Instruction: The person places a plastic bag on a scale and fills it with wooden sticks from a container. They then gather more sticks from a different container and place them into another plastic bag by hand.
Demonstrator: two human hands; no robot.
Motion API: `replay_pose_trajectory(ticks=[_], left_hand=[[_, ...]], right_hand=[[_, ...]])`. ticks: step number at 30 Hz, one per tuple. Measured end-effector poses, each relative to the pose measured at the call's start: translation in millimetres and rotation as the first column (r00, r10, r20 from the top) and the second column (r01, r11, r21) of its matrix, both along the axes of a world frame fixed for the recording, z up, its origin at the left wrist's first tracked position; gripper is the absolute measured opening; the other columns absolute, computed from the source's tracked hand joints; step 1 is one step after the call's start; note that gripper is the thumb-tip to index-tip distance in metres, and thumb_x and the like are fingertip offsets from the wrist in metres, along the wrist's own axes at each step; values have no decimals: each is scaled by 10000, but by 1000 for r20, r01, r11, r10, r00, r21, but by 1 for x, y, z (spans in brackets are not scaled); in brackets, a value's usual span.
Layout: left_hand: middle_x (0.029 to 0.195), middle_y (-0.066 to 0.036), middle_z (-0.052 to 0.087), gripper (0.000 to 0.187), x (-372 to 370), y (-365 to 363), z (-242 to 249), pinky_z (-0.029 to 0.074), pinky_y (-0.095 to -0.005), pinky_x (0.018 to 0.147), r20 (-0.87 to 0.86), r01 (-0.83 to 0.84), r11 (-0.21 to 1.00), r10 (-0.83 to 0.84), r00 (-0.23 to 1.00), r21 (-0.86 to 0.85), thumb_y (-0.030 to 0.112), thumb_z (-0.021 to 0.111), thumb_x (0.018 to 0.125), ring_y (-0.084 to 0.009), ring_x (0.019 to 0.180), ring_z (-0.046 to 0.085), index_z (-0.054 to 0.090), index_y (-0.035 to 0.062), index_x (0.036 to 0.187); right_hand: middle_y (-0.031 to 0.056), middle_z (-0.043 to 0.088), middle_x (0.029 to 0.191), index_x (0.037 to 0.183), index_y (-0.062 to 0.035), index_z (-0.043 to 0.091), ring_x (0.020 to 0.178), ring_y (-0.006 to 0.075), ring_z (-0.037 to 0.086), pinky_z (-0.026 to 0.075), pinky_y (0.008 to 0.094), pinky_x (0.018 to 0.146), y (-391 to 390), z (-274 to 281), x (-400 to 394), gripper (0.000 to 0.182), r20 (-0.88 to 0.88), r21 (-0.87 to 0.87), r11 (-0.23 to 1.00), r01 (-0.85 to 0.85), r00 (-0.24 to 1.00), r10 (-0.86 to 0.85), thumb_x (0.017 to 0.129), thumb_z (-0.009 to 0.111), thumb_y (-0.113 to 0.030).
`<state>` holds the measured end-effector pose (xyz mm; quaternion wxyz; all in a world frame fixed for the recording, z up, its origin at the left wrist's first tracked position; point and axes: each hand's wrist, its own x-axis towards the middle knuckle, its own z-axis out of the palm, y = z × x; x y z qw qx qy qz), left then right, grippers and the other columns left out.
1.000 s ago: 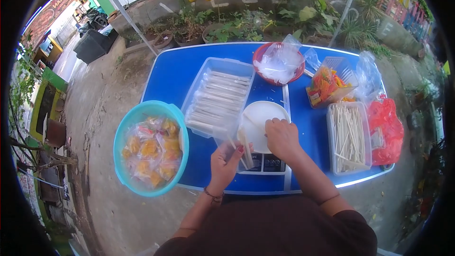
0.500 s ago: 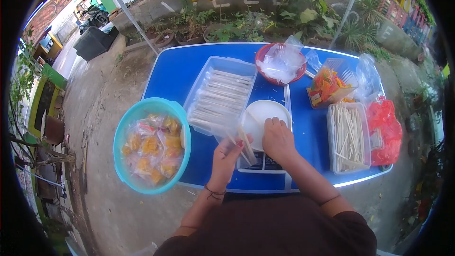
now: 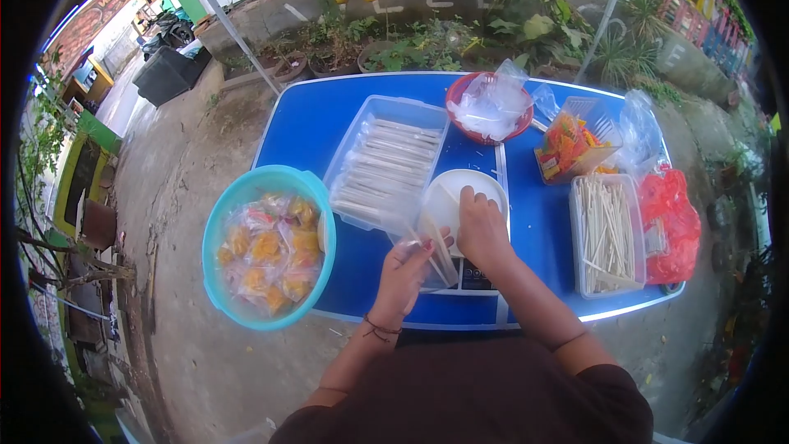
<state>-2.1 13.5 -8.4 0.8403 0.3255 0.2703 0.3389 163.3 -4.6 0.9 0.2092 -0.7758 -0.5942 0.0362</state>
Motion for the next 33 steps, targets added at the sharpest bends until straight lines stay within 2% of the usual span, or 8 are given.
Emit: replay_pose_trajectory(ticks=[3,6,12,18,21,25,28,33], left_hand=[[1393,-229,480,404,3,0,-1,438,-425,1059,86,55,989,-43,995,-138,92,506,985,-319,1285,494,420,-74,1343],[1425,-220,445,443,8,5,-12,428,-423,1077,149,103,976,-75,986,-190,89,497,987,-312,1293,487,370,-75,1378],[1416,-182,466,458,20,9,-7,435,-411,1066,149,95,987,-75,986,-132,101,488,996,-271,1269,510,353,-22,1416],[1237,-107,627,303,17,5,-15,486,-317,940,-97,204,969,-191,977,142,111,574,973,-152,1093,606,572,5,1257],[1023,-60,683,211,18,-2,-3,480,-243,802,-217,143,923,-67,974,358,159,612,963,-72,931,600,644,12,1110],[879,-54,703,180,12,-3,-3,488,-231,691,-330,113,839,82,940,532,153,643,941,-60,790,612,678,9,1042],[814,-46,704,162,8,-5,7,484,-225,625,-385,143,803,114,916,579,149,659,928,-55,716,606,698,14,1008],[786,-34,704,167,8,-7,12,477,-220,601,-429,217,765,85,899,606,158,665,925,-42,691,596,711,17,1001]], right_hand=[[243,603,850,975,38,476,809,396,636,533,438,665,1,-4,6,414,-7,10,1000,2,1000,-2,620,687,64],[219,608,793,948,35,485,752,340,651,527,406,647,0,-3,20,346,-232,92,995,-36,971,57,653,664,62],[183,615,742,932,35,523,708,276,660,519,339,633,-15,23,22,242,-685,120,991,-50,718,119,714,629,47],[159,662,797,915,26,631,702,253,670,519,319,644,-24,25,16,179,-535,197,980,-16,836,122,739,658,47],[127,668,795,884,16,651,683,203,659,510,288,648,-26,40,21,109,-423,225,974,-38,896,132,781,672,46],[57,664,846,936,18,643,798,84,624,492,234,723,-26,53,35,85,-704,456,878,142,661,259,858,659,47],[81,668,938,993,29,620,883,110,627,494,241,784,-32,68,37,122,-766,632,713,302,378,519,876,648,48],[108,656,978,1035,39,592,887,143,629,505,271,807,-38,70,36,163,-745,665,675,319,217,631,890,658,6]])
